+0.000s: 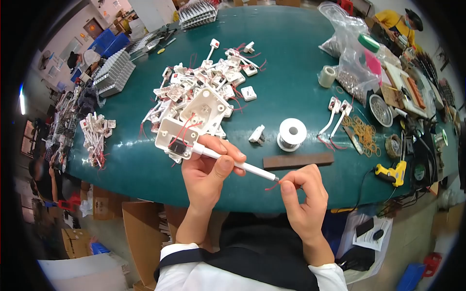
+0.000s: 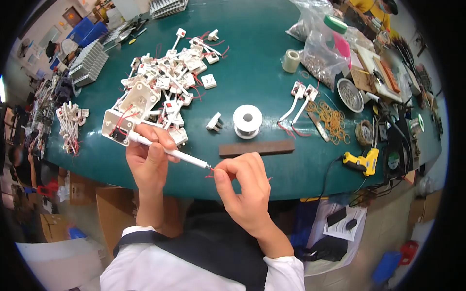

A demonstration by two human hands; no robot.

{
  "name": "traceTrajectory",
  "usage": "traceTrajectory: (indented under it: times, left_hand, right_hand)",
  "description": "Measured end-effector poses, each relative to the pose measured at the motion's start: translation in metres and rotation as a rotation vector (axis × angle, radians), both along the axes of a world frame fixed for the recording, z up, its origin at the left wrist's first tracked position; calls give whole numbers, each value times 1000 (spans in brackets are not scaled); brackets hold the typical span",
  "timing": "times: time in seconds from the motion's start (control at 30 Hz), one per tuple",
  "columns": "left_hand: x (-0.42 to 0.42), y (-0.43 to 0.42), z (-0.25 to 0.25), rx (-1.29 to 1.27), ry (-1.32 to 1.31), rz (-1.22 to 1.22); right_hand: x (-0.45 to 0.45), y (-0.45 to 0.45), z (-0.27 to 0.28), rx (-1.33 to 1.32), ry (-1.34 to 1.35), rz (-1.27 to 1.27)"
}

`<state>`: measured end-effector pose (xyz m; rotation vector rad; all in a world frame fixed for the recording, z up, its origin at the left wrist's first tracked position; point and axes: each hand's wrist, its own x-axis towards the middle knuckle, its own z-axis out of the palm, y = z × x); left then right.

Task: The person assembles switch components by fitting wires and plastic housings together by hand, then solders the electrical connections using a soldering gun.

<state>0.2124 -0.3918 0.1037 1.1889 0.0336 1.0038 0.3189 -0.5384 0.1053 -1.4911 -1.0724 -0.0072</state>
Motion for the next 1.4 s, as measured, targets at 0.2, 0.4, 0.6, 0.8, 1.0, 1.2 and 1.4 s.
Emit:
traceTrajectory:
  times: [0.2,0.4,0.6,0.8,1.0,1.2,1.4]
  left_hand:
    - [1,1,-2,17,-37,14]
    - [1,-1,0,11,-10,18]
    - [3,-4,-1,-11,-9,-19]
    - [1,1,-2,-12,-26,44]
    - [1,-2,-2,-11,5,17]
    - [2,-3,-4,-12,17,9]
    - [0,0,-5,-13,-18,22]
  right_hand:
    - [1,0,-3,-6,45,30]
    - [-1,0,-1,32,165,21]
    - [5,1,-3,-5,-122,-16]
    - [0,1,5,8,65,16]
    - [5,-1,-2,6,-32,33]
    - [2,0,0,-44,-83,-9]
    - [3,-4,-9,-4,137,-3]
